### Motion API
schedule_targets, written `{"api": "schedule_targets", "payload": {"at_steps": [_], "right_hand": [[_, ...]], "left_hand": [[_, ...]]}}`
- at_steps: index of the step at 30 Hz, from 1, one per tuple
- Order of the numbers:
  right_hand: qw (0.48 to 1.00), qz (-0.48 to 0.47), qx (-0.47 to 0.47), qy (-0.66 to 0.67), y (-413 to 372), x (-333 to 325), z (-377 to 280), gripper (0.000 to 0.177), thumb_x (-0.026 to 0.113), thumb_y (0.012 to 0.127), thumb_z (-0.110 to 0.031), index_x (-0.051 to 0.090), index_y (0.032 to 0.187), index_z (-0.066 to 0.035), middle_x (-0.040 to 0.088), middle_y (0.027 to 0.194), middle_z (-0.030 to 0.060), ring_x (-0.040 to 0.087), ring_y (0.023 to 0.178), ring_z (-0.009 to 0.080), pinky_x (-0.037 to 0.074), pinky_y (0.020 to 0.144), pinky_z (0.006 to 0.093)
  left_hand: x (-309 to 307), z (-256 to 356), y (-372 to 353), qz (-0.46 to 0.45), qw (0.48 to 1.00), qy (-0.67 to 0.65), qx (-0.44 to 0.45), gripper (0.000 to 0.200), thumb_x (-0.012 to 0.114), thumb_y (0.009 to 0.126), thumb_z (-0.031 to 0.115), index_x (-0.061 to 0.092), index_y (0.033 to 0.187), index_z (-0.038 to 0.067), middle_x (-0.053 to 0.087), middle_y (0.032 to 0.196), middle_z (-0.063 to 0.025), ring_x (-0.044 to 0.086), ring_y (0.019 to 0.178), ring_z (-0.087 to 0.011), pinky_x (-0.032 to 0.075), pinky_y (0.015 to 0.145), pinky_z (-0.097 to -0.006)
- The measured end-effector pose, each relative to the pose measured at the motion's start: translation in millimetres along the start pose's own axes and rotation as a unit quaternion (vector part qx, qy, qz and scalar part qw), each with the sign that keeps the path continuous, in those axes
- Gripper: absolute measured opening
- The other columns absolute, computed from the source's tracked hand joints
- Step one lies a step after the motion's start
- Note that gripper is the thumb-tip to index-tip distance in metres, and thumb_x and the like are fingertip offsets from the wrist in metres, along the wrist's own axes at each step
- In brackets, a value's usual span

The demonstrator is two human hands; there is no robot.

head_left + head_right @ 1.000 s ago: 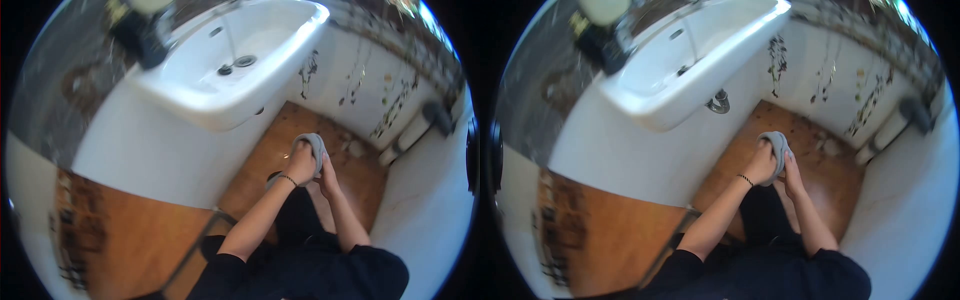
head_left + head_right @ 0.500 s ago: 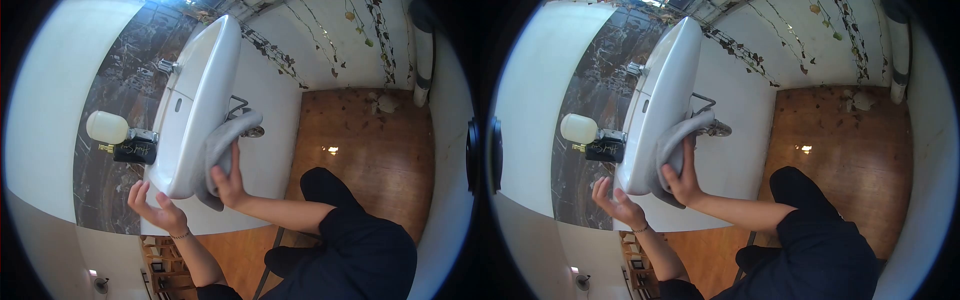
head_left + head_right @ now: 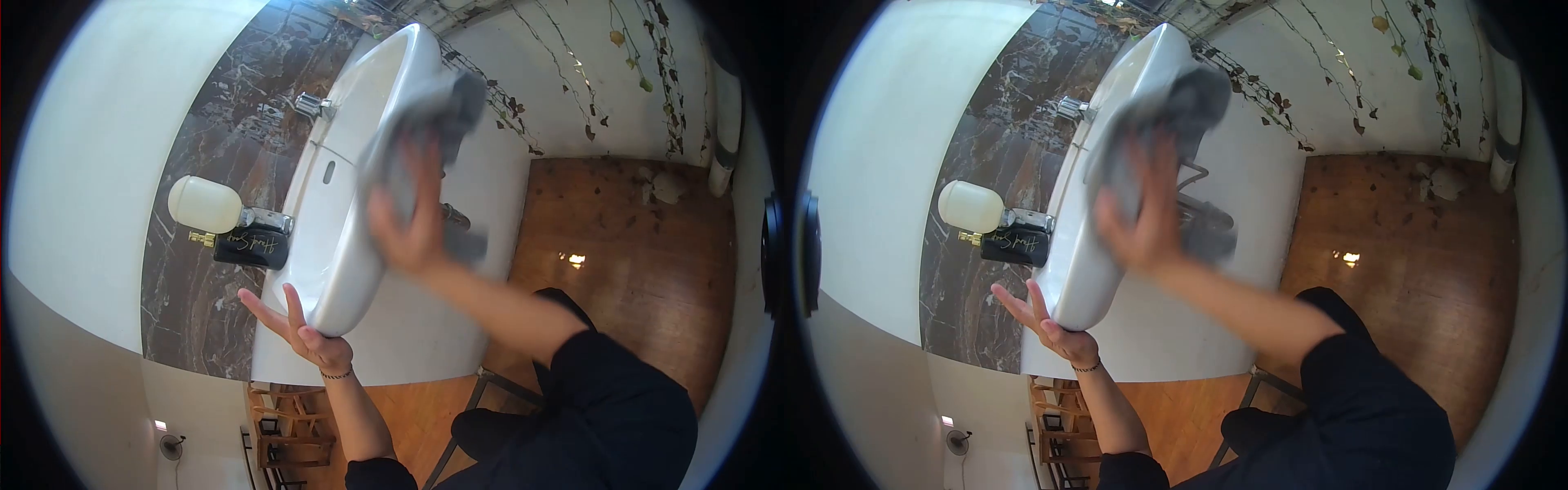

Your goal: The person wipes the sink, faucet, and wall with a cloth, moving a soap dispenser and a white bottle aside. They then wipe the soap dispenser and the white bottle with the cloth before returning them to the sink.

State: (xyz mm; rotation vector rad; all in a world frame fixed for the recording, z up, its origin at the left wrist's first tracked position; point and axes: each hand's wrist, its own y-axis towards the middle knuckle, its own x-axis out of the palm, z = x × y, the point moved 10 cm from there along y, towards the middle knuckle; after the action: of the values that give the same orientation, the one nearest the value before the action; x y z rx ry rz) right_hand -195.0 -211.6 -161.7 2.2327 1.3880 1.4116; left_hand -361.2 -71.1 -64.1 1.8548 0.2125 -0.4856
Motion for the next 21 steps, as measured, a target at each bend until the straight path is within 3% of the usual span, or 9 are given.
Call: {"api": "schedule_targets", "payload": {"at_steps": [3, 5, 8, 10, 12, 15, 17, 18, 21], "right_hand": [[0.984, -0.156, -0.08, -0.013, -94.1, 37.5, -69.9, 0.07, 0.068, 0.073, -0.039, 0.043, 0.133, -0.013, 0.025, 0.145, 0.0308, 0.019, 0.133, 0.0559, 0.016, 0.106, 0.0674], [0.979, -0.136, -0.151, -0.009, -101.2, 37.5, -75.4, 0.065, 0.066, 0.074, -0.04, 0.046, 0.13, -0.015, 0.03, 0.144, 0.0269, 0.022, 0.132, 0.0546, 0.017, 0.105, 0.0669], [0.978, -0.104, -0.181, -0.021, -25.9, 18.3, -42.0, 0.06, 0.063, 0.078, -0.039, 0.048, 0.131, -0.015, 0.034, 0.143, 0.0236, 0.025, 0.134, 0.049, 0.018, 0.109, 0.0595], [0.998, 0.026, 0.028, 0.054, 50.7, -8.7, 36.0, 0.049, 0.059, 0.088, -0.034, 0.051, 0.127, -0.006, 0.04, 0.139, 0.0233, 0.032, 0.134, 0.0378, 0.024, 0.111, 0.0436], [0.986, 0.012, 0.095, 0.136, 109.9, -13.1, 100.5, 0.054, 0.06, 0.088, -0.036, 0.049, 0.131, -0.004, 0.04, 0.14, 0.0226, 0.033, 0.134, 0.0362, 0.026, 0.111, 0.0376], [0.999, 0.021, 0.045, -0.001, 101.3, -12.0, 71.1, 0.057, 0.06, 0.09, -0.033, 0.045, 0.136, -0.003, 0.05, 0.134, 0.0161, 0.044, 0.126, 0.0286, 0.032, 0.107, 0.036], [0.999, -0.009, -0.008, -0.032, 40.8, -0.1, 11.1, 0.066, 0.065, 0.083, -0.032, 0.041, 0.14, -0.009, 0.026, 0.151, 0.0217, 0.02, 0.14, 0.0432, 0.02, 0.113, 0.0494], [0.994, -0.059, -0.078, -0.057, 8.5, 8.9, -21.8, 0.072, 0.069, 0.079, -0.033, 0.04, 0.142, -0.012, 0.025, 0.151, 0.0225, 0.018, 0.139, 0.0466, 0.018, 0.112, 0.055], [0.969, -0.158, -0.158, -0.104, -61.6, 35.3, -96.6, 0.07, 0.065, 0.08, -0.048, 0.047, 0.136, -0.011, 0.033, 0.145, 0.0273, 0.024, 0.137, 0.0473, 0.019, 0.11, 0.0552]], "left_hand": [[2.1, -10.0, -7.4, -0.005, 0.999, -0.012, -0.032, 0.074, 0.008, 0.097, 0.057, 0.052, 0.134, 0.009, 0.008, 0.155, -0.0216, 0.007, 0.144, -0.0392, 0.006, 0.114, -0.0557], [5.1, -37.2, -21.9, 0.021, 0.968, -0.226, -0.107, 0.094, -0.002, 0.089, 0.07, 0.051, 0.135, 0.008, 0.008, 0.156, -0.0209, 0.006, 0.144, -0.0385, 0.005, 0.115, -0.0546], [3.4, -9.3, -3.1, -0.001, 0.99, -0.122, -0.067, 0.108, -0.01, 0.08, 0.077, 0.05, 0.135, 0.006, 0.009, 0.156, -0.0204, 0.005, 0.144, -0.0374, 0.002, 0.115, -0.0534], [5.8, -5.6, -1.4, -0.006, 0.987, -0.151, -0.06, 0.111, -0.011, 0.079, 0.077, 0.049, 0.135, 0.003, 0.009, 0.156, -0.0209, 0.003, 0.145, -0.0368, -0.002, 0.114, -0.0522], [5.8, -1.0, 1.5, -0.011, 0.988, -0.14, -0.064, 0.112, -0.011, 0.078, 0.079, 0.045, 0.138, 0.003, 0.006, 0.156, -0.0212, 0.001, 0.145, -0.0361, -0.001, 0.114, -0.0517], [6.0, -5.8, -0.3, 0.01, 0.981, -0.182, -0.07, 0.112, -0.01, 0.077, 0.08, 0.04, 0.142, 0.003, 0.002, 0.156, -0.0216, -0.002, 0.145, -0.0358, -0.001, 0.114, -0.0519], [3.6, -5.4, -0.5, 0.012, 0.98, -0.183, -0.07, 0.112, -0.009, 0.076, 0.081, 0.037, 0.143, 0.003, 0.001, 0.156, -0.0219, -0.003, 0.145, -0.0356, -0.001, 0.114, -0.0521], [5.7, -5.9, -0.3, 0.009, 0.98, -0.186, -0.072, 0.112, -0.009, 0.076, 0.081, 0.035, 0.144, 0.003, 0.0, 0.156, -0.0222, -0.004, 0.145, -0.0355, -0.001, 0.114, -0.0523], [5.0, -14.5, -6.1, 0.028, 0.975, -0.192, -0.107, 0.114, -0.008, 0.074, 0.083, 0.034, 0.144, 0.003, -0.001, 0.156, -0.0229, -0.004, 0.145, -0.0354, -0.001, 0.114, -0.0526]]}}
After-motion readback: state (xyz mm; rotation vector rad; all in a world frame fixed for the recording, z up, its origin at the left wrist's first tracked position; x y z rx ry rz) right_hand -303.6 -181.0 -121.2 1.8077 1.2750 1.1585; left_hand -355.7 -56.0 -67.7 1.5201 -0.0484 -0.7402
